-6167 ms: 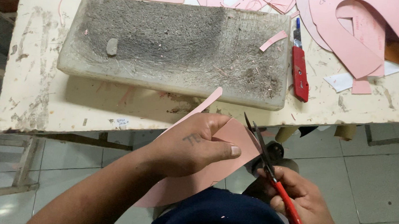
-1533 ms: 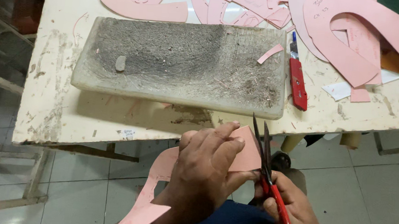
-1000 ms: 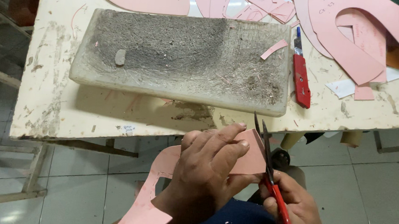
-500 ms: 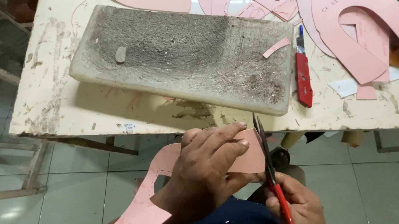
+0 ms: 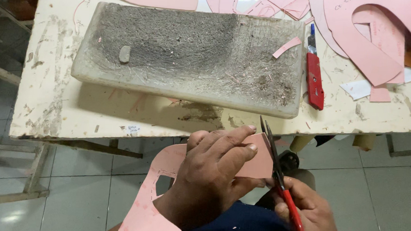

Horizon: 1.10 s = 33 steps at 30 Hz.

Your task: The person uses red-handled scissors to trim a pink U-shaped material piece, following a pre-drawn outline. After cutting, they place the finished piece on a table with other similar pieces and clear away debris from the work surface.

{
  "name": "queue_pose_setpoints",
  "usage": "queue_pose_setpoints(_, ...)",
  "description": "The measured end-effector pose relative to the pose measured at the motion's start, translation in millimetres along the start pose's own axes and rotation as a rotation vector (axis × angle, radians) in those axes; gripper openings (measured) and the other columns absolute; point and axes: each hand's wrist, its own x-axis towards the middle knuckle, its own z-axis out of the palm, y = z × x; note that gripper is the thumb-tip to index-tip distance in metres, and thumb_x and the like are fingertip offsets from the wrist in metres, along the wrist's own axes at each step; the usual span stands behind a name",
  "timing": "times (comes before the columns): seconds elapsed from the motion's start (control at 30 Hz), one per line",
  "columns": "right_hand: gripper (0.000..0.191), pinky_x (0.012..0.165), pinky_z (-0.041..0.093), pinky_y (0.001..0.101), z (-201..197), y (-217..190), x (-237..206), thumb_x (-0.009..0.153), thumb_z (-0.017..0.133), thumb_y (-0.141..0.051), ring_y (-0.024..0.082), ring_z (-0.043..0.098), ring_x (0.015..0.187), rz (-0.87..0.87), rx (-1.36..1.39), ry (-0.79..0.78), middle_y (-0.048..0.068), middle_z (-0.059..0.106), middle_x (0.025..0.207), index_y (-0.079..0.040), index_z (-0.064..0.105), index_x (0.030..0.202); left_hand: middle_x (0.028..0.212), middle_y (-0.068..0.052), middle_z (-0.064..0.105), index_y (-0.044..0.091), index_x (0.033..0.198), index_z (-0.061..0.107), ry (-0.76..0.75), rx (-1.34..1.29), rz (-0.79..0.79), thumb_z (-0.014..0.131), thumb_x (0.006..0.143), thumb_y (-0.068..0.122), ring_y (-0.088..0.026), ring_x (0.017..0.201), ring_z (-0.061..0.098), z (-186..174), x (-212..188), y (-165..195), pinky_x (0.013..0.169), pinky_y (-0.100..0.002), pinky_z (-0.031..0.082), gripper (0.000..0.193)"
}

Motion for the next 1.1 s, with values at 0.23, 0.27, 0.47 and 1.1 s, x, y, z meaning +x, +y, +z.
queue_pose_setpoints(0.23,0.050,0.077,0.053,0.0296,-4,-1,0,0.086,0.073,-0.010,0.015,0.066,0.084,-0.007,0.010,-0.012,0.010,0.070,0.095,0.005,0.065,0.133,0.139,-0.015,0.064,0.006,0.117,0.065,-0.005,-0.021,0.016,0.089,0.073,0.027,-0.030,0.122,0.064,0,1,-3,0.103,-0.043,0.040,0.054)
queue_pose_setpoints(0.27,0.050,0.077,0.053,0.0294,-5,-1,0,0.086,0.073,-0.010,0.015,0.066,0.084,-0.023,0.011,-0.017,0.010,0.071,0.095,0.006,0.065,0.133,0.139,-0.015,0.065,0.006,0.117,0.065,-0.002,-0.019,0.015,0.089,0.073,0.027,-0.030,0.122,0.064,0,1,-3,0.103,-0.043,0.040,0.054)
queue_pose_setpoints(0.47,0.050,0.074,0.053,0.0294,-5,0,-1,0.085,0.075,-0.013,0.015,0.066,0.081,-0.034,0.008,-0.009,0.010,0.071,0.092,0.006,0.065,0.130,0.138,-0.013,0.065,0.006,0.117,0.066,-0.005,-0.023,0.005,0.089,0.074,0.027,-0.028,0.122,0.065,-2,1,-4,0.103,-0.043,0.040,0.054)
queue_pose_setpoints(1.1,0.039,0.050,0.046,0.0263,-12,8,8,0.085,0.076,-0.010,0.013,0.056,0.057,0.140,-0.200,0.077,0.008,0.062,0.074,-0.002,0.068,0.122,0.140,-0.016,0.064,0.006,0.118,0.063,-0.040,-0.073,0.010,0.088,0.077,0.026,-0.029,0.129,0.063,-2,0,-9,0.106,-0.044,0.038,0.052)
